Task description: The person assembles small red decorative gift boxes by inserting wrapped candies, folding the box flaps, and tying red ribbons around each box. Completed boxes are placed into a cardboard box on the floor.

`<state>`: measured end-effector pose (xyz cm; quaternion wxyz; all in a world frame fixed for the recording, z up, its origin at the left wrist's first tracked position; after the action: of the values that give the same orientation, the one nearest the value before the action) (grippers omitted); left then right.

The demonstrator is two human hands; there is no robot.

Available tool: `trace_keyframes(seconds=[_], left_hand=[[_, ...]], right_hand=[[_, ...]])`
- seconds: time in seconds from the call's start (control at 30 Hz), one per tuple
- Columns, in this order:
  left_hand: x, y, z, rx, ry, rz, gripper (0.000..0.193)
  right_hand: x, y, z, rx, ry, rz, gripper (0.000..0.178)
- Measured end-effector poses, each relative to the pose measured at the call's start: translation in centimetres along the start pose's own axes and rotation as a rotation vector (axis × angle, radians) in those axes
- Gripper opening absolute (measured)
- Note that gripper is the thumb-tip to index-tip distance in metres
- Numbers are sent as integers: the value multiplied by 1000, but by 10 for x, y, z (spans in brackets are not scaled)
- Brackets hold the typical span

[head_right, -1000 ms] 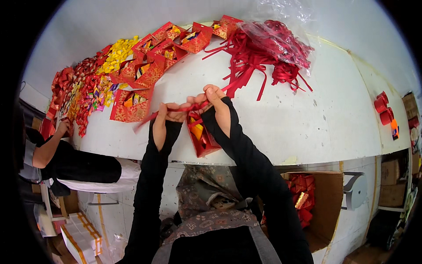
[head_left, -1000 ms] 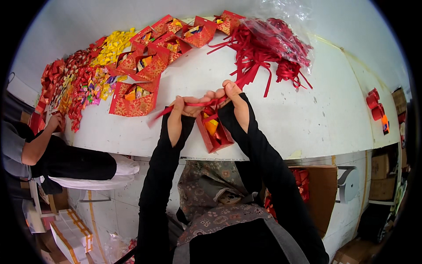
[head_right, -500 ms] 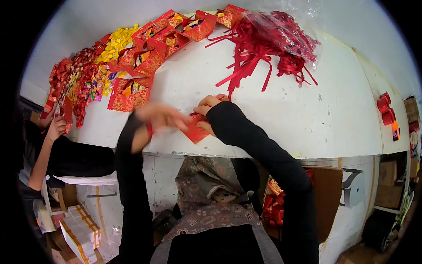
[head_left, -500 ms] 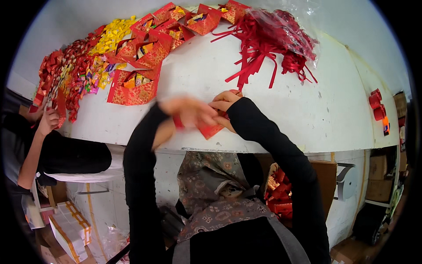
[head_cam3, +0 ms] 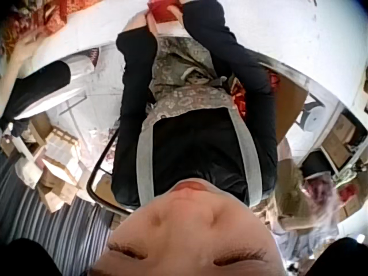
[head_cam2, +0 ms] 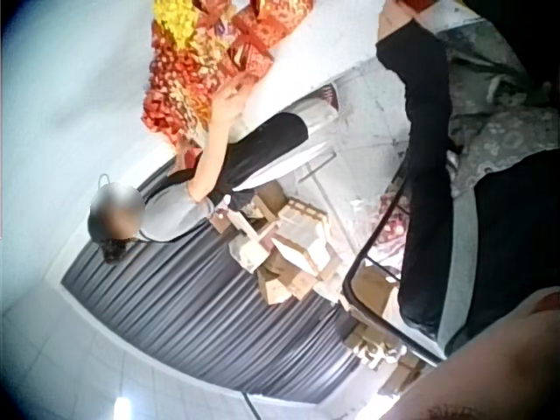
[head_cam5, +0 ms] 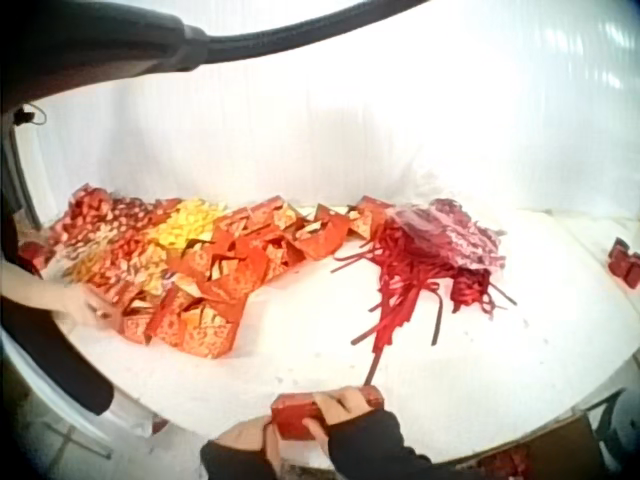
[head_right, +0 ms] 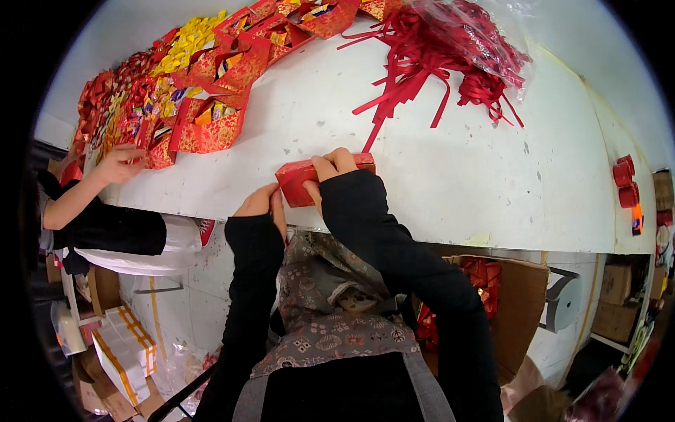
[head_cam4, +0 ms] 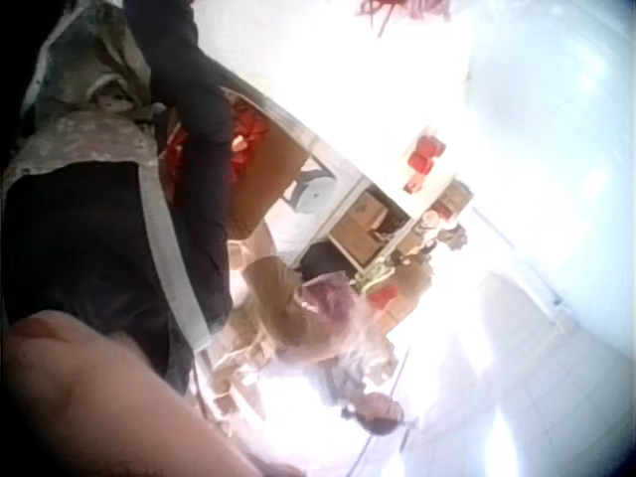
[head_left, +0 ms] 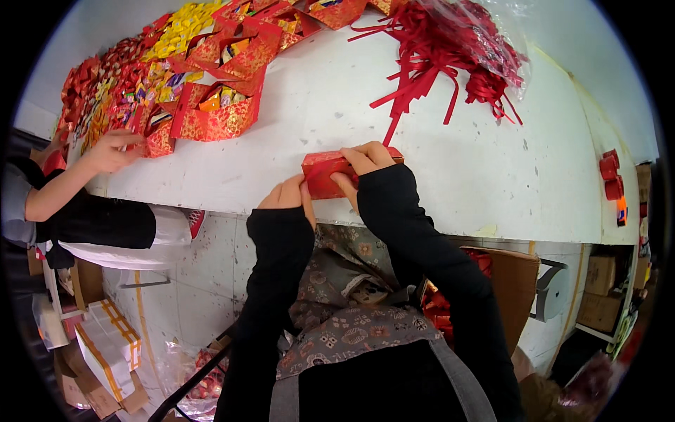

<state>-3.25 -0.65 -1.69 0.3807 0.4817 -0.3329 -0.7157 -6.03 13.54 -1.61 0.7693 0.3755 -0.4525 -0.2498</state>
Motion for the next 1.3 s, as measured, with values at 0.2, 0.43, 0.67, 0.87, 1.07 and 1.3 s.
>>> trace_keyframes(seconds=[0.2,0.43,0.67,0.87,1.07,1.3], left_hand=[[-11,-2,-1,735,279,-1163,19],[-1,-11,-5,575,298,-1272,14],[-13,-32,7,144,-111,-828,8],[-18,-44,18,204,21,-1026,5],[-9,-41,12,37,198,-1252,29],[-26,-43,28,422,20,-1313,52]], right_hand=[[0,-9,1,-59,-18,-19,36],[0,25,6,-75,373,109,20],[-27,31,19,231,22,458,11],[-34,24,18,203,5,631,16],[-45,43,39,575,-146,1114,36],[-74,-23,90,585,-404,1703,39]])
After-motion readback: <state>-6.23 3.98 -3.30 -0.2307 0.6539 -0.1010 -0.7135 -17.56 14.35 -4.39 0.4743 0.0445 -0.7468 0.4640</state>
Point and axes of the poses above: each hand's wrist, its own z-axis towards the middle knuckle, its own y-axis out of the back of the hand, x = y × z, the point moved 5 cm from there along z, towards the middle knuckle, and after that the axes turned 12 degrees about x, right-handed, at the moved point
